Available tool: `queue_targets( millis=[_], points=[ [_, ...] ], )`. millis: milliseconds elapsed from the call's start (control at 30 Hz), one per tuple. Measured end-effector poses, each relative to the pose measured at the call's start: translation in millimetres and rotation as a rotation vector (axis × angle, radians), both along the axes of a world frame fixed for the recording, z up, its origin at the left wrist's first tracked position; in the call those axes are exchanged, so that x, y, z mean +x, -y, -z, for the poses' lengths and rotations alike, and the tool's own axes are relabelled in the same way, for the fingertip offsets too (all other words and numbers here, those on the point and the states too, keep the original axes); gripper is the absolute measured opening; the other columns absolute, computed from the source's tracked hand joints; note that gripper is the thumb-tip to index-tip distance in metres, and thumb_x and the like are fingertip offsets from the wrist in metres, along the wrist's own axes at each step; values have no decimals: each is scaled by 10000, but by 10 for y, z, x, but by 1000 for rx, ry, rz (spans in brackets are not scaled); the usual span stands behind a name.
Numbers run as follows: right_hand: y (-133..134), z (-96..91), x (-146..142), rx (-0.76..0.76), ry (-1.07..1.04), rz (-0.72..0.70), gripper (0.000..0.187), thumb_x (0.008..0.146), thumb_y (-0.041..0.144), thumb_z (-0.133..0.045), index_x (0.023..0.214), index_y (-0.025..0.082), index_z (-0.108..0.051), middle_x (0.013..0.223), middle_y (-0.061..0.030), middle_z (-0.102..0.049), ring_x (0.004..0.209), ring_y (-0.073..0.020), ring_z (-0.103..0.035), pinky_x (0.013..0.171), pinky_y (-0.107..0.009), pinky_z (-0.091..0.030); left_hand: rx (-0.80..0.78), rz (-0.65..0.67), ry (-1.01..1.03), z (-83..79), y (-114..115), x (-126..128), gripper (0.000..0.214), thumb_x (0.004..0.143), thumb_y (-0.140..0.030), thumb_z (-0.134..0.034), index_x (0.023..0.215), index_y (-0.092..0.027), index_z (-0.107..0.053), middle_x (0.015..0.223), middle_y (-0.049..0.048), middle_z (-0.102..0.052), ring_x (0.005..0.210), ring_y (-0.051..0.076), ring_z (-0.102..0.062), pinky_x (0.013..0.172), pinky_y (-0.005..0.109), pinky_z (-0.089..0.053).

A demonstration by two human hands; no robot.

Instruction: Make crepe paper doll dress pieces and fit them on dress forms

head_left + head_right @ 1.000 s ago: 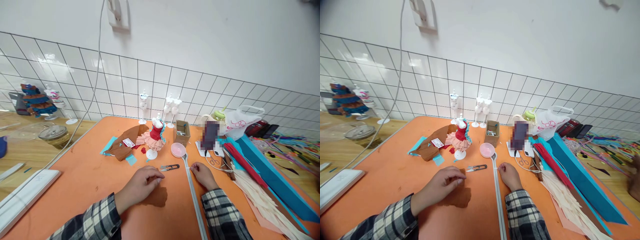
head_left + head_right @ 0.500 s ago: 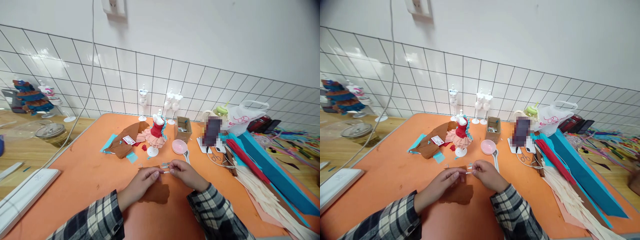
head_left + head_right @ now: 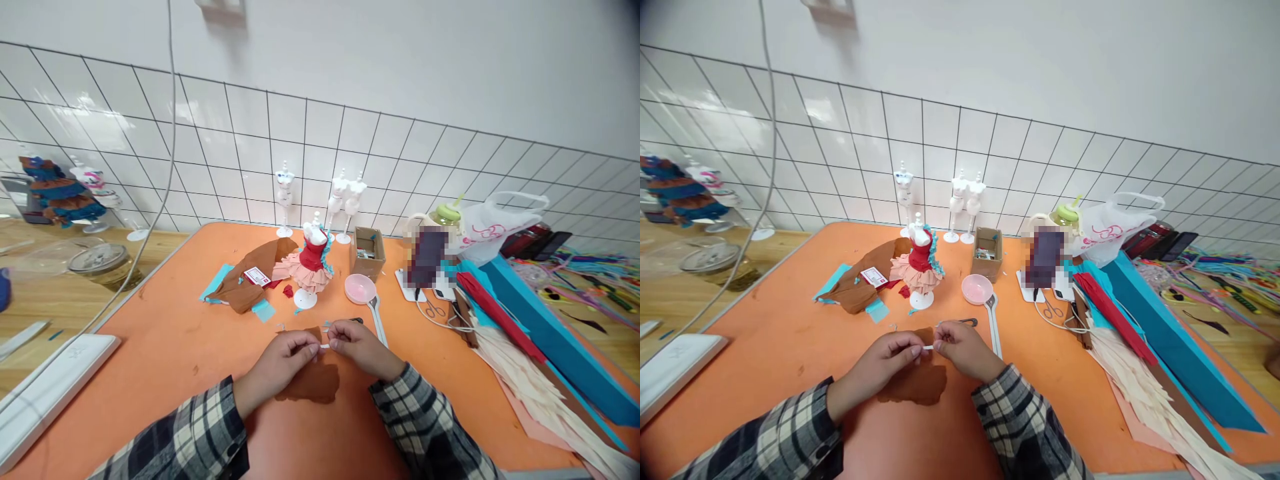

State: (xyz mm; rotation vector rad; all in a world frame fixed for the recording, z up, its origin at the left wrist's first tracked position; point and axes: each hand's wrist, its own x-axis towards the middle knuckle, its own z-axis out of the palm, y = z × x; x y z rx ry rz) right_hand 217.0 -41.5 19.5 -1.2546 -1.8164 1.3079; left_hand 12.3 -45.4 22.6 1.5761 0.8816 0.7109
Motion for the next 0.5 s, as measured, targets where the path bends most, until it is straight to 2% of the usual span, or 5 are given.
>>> queue_targets(
  millis=[200,500],
  points=[
    [-1,11,7,50,-9,15,63,791,193,-552,740,176,-519,720,22,-494,696,-130,-434,627,-240,-332,-20,37,0,22,-24,-11,374,884,-474,-539,793,-140,-679,813,63,-697,776,189,-617,739,277,-465],
    [-1,20,3,64,-7,10,55,774,173,-557,735,177,-518,690,35,-471,659,-118,-407,593,-232,-312,119,6,-146,-22,-23,14,294,869,-372,-552,782,-146,-718,784,61,-711,741,181,-619,703,264,-462]
  ],
)
